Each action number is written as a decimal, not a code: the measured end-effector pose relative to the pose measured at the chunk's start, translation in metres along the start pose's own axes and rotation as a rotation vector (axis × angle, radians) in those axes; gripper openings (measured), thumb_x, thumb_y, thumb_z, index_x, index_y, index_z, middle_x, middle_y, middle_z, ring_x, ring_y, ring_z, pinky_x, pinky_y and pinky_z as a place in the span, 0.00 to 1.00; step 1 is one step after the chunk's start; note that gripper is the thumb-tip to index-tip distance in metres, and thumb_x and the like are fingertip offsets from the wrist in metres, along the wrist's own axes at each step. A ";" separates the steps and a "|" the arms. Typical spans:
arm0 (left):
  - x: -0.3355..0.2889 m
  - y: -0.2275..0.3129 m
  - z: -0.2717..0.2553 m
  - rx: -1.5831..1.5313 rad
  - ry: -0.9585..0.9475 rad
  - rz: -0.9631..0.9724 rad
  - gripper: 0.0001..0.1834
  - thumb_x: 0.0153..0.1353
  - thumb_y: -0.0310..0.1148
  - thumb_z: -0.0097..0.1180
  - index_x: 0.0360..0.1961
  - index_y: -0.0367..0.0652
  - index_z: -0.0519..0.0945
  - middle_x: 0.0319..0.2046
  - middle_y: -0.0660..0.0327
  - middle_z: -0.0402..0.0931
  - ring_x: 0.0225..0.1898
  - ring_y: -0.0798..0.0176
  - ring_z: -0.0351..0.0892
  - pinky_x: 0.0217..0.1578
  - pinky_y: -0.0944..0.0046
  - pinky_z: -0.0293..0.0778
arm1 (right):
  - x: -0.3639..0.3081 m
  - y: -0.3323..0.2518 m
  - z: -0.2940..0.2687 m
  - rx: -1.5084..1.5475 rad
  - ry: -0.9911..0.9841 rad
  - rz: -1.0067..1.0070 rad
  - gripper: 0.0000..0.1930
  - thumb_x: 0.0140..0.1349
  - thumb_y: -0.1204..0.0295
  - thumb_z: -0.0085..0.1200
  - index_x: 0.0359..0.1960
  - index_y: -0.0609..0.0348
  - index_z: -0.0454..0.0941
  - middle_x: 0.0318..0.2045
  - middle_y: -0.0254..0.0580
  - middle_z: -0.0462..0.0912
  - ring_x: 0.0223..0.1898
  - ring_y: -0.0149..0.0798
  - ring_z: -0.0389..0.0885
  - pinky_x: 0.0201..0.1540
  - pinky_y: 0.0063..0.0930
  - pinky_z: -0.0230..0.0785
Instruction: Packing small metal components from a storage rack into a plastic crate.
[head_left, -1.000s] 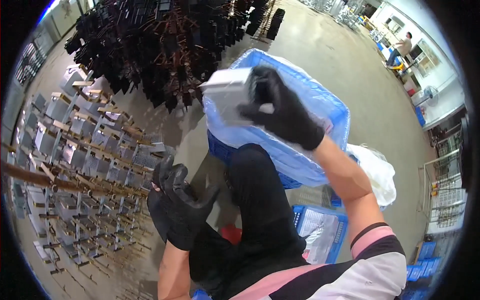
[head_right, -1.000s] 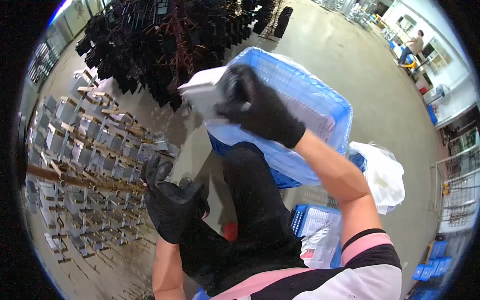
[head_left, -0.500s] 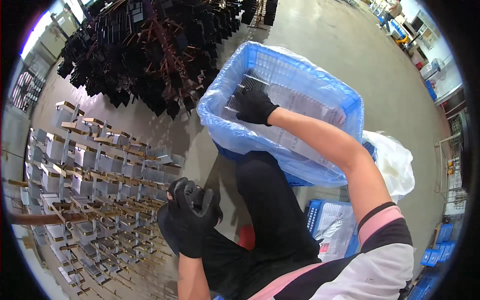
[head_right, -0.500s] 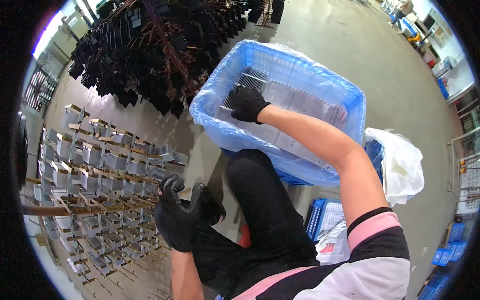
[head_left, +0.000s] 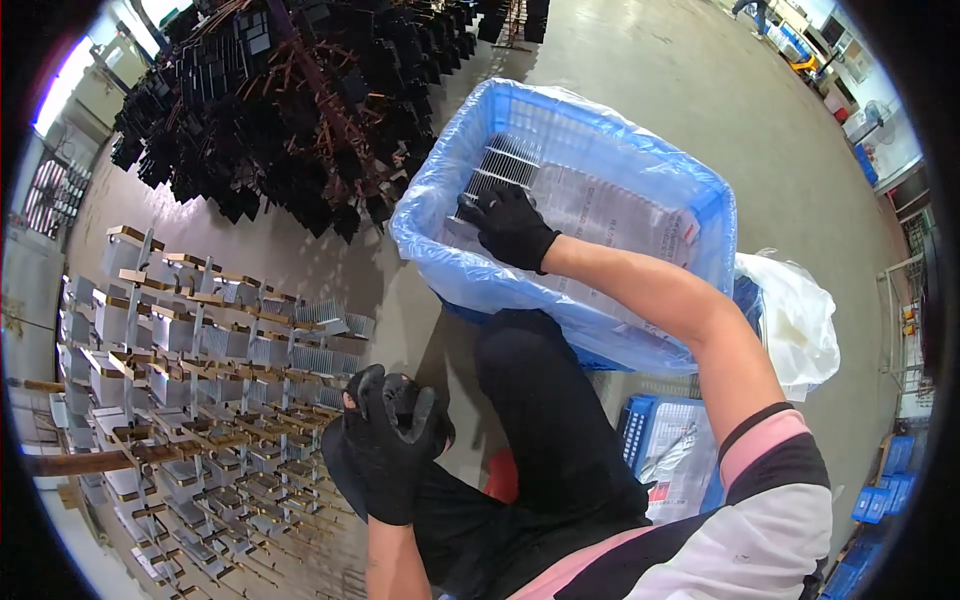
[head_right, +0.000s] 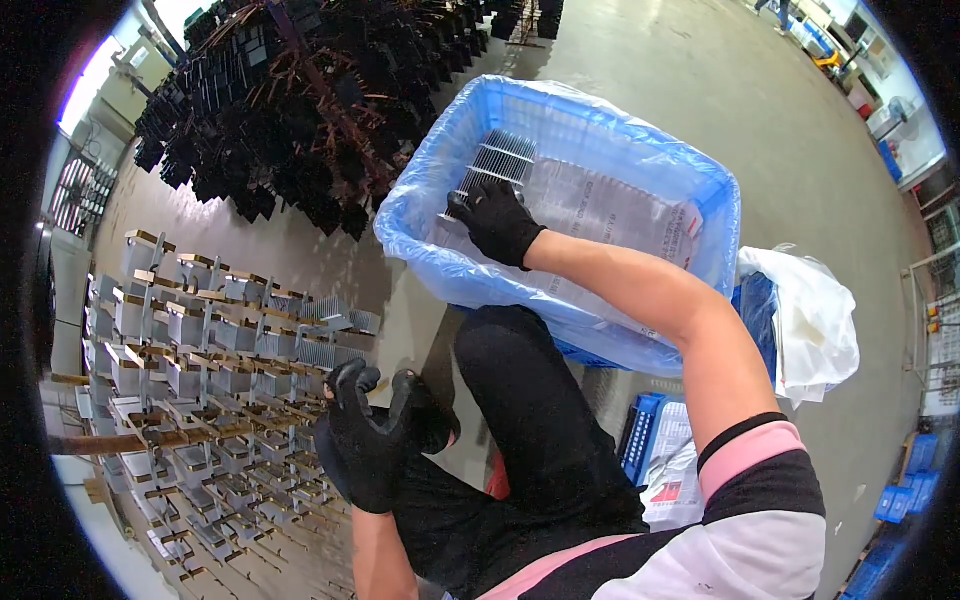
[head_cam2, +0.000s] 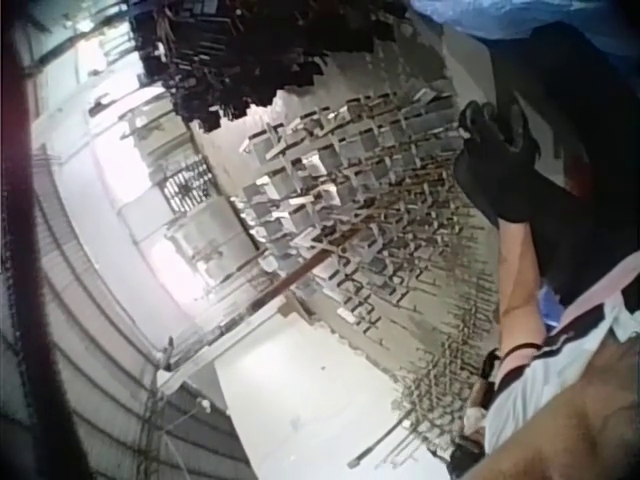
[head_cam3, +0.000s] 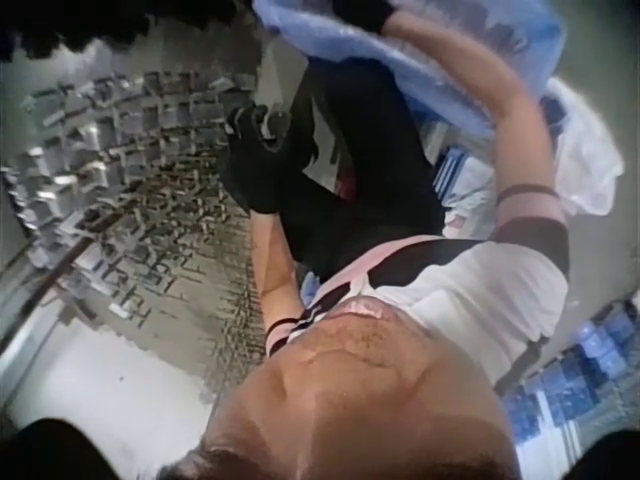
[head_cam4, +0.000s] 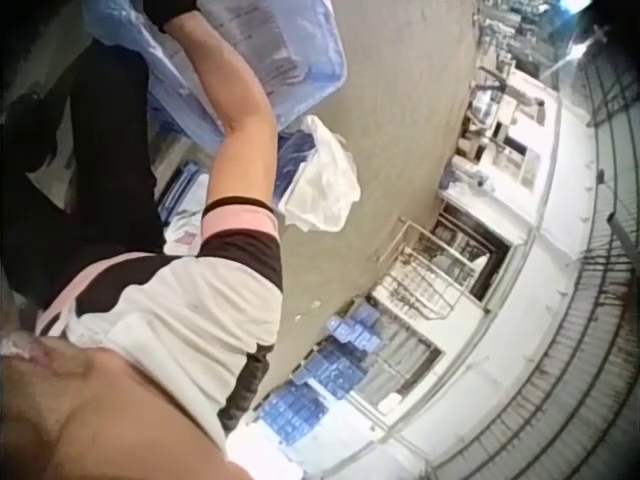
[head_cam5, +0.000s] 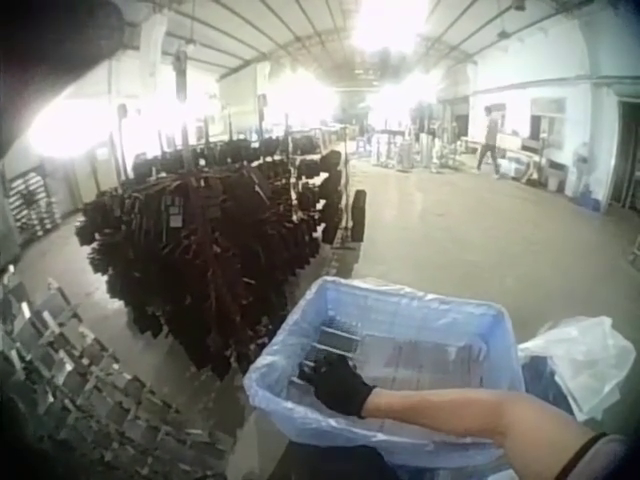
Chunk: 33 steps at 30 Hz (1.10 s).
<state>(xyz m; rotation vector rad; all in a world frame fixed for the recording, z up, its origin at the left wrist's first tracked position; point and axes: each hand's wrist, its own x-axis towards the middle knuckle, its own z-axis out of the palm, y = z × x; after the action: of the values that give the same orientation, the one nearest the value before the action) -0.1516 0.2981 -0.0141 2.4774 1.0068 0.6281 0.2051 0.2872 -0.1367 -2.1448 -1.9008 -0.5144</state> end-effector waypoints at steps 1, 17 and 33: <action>0.000 0.000 -0.001 0.010 -0.001 0.017 0.23 0.55 0.38 0.70 0.47 0.37 0.75 0.46 0.46 0.75 0.50 0.39 0.75 0.51 0.46 0.72 | -0.001 -0.001 0.002 -0.001 -0.015 0.013 0.32 0.52 0.64 0.61 0.63 0.51 0.73 0.52 0.53 0.76 0.55 0.58 0.72 0.56 0.56 0.64; 0.003 0.003 0.000 -0.029 0.001 -0.003 0.20 0.56 0.37 0.69 0.44 0.39 0.76 0.44 0.48 0.75 0.48 0.41 0.77 0.48 0.48 0.74 | -0.003 -0.001 0.012 0.067 -0.063 0.093 0.33 0.56 0.66 0.57 0.68 0.46 0.68 0.62 0.57 0.69 0.66 0.60 0.63 0.65 0.60 0.58; -0.005 0.016 -0.019 -0.071 0.083 0.028 0.15 0.56 0.34 0.67 0.40 0.40 0.78 0.39 0.51 0.78 0.43 0.45 0.80 0.45 0.48 0.74 | -0.013 0.010 -0.022 0.012 -0.161 0.070 0.38 0.55 0.56 0.62 0.69 0.48 0.67 0.69 0.51 0.65 0.70 0.62 0.59 0.66 0.72 0.50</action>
<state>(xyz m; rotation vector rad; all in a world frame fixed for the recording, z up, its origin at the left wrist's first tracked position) -0.1563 0.2876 0.0086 2.4255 0.9636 0.7675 0.2119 0.2658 -0.1213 -2.2986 -1.8948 -0.3241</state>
